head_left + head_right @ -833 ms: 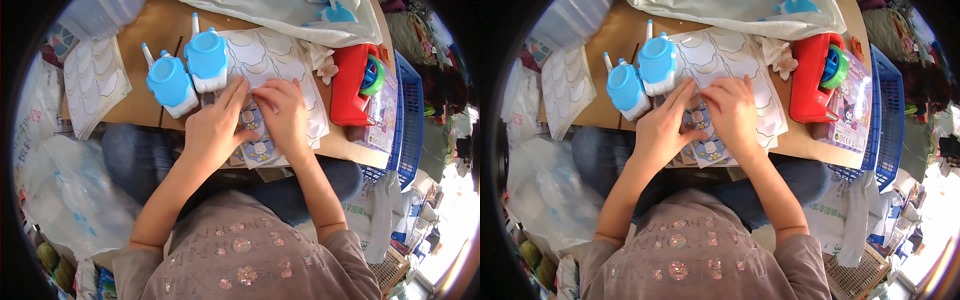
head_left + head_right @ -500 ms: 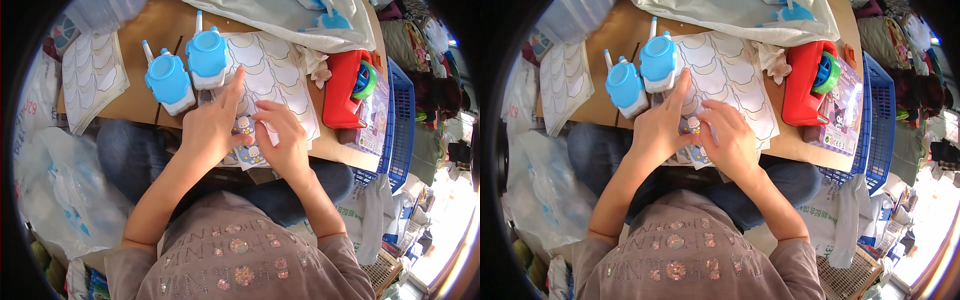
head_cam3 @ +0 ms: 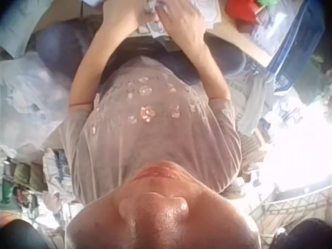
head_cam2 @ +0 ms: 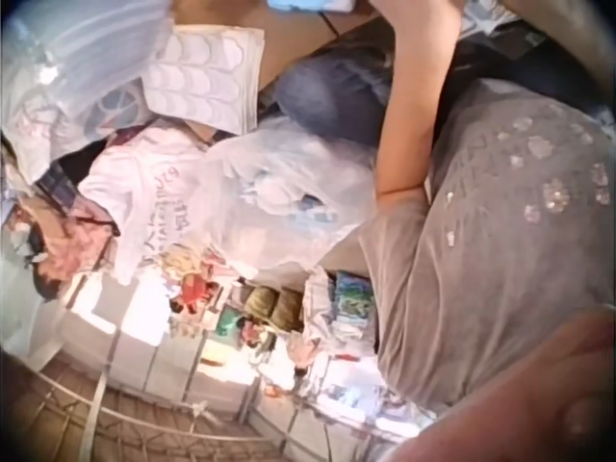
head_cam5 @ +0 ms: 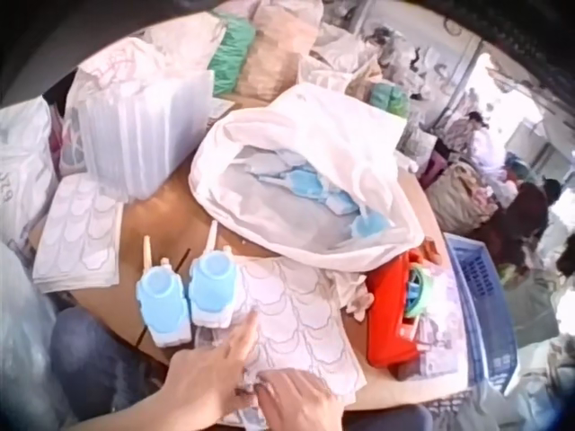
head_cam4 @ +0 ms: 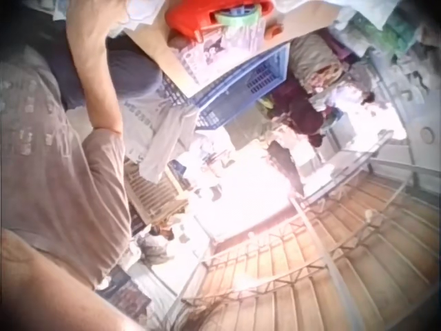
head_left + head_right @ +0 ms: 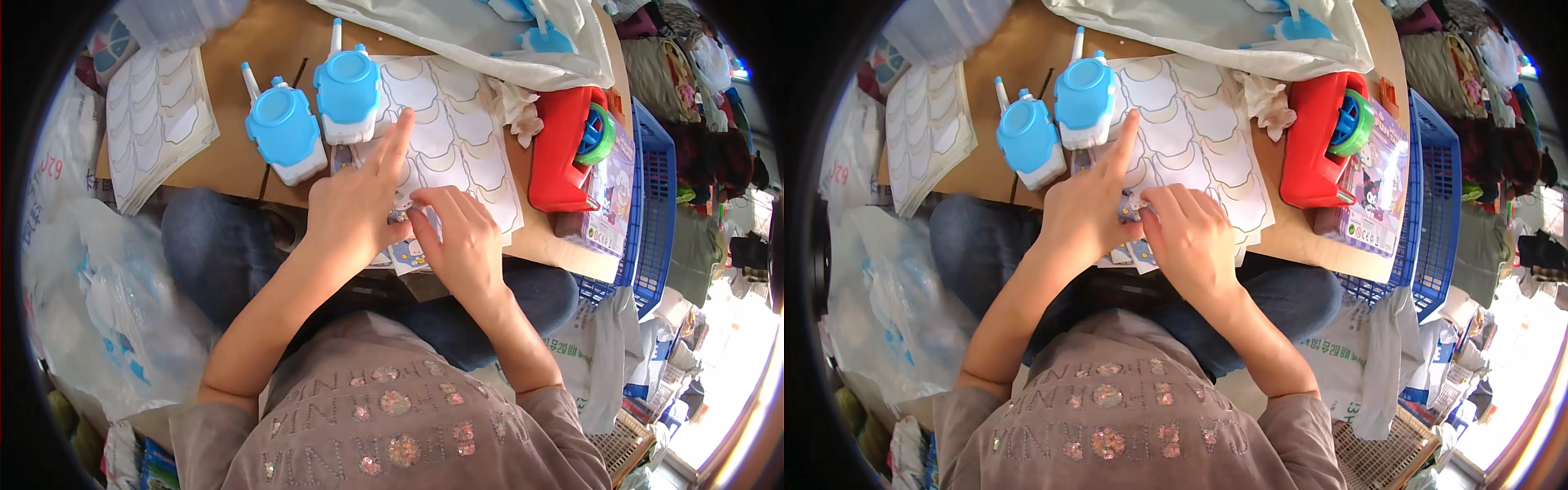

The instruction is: Applying decorative character stickers to plastic toy walkie-talkies.

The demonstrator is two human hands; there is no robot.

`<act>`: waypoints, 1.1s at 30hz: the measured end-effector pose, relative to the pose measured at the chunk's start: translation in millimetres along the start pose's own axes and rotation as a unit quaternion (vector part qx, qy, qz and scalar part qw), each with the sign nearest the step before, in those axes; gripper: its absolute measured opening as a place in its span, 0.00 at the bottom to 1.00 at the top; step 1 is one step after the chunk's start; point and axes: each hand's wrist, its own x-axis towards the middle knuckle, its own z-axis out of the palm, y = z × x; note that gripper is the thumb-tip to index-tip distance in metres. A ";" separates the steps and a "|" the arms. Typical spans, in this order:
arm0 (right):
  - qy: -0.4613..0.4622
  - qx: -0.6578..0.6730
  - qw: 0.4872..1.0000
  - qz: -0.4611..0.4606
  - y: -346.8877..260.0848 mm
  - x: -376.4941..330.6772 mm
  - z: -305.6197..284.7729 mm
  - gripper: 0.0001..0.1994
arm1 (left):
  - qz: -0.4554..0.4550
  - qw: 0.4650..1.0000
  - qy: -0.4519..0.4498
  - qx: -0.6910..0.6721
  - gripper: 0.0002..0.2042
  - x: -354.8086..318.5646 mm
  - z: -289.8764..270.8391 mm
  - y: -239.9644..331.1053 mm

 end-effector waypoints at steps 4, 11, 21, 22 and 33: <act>-0.002 0.065 0.997 0.041 -5.8 8.9 3.9 0.08 | -0.020 0.999 -0.027 0.027 0.64 0.5 -0.7 -0.1; 0.047 0.091 0.993 0.052 -12.0 25.0 -3.9 0.03 | 0.011 0.999 0.027 -0.028 0.63 -1.6 6.6 -6.6; 0.171 0.010 0.985 -0.004 8.2 56.9 -51.0 0.24 | 0.080 0.990 0.043 -0.110 0.43 -20.9 -38.9 -4.5; 0.169 0.040 0.985 0.008 7.9 57.8 -46.4 0.28 | 0.095 0.984 0.103 -0.110 0.36 -20.4 -49.1 -10.2; 0.102 0.327 0.932 0.118 -10.8 70.0 -18.3 0.21 | -0.037 0.992 0.099 0.064 0.57 29.8 -55.5 -43.5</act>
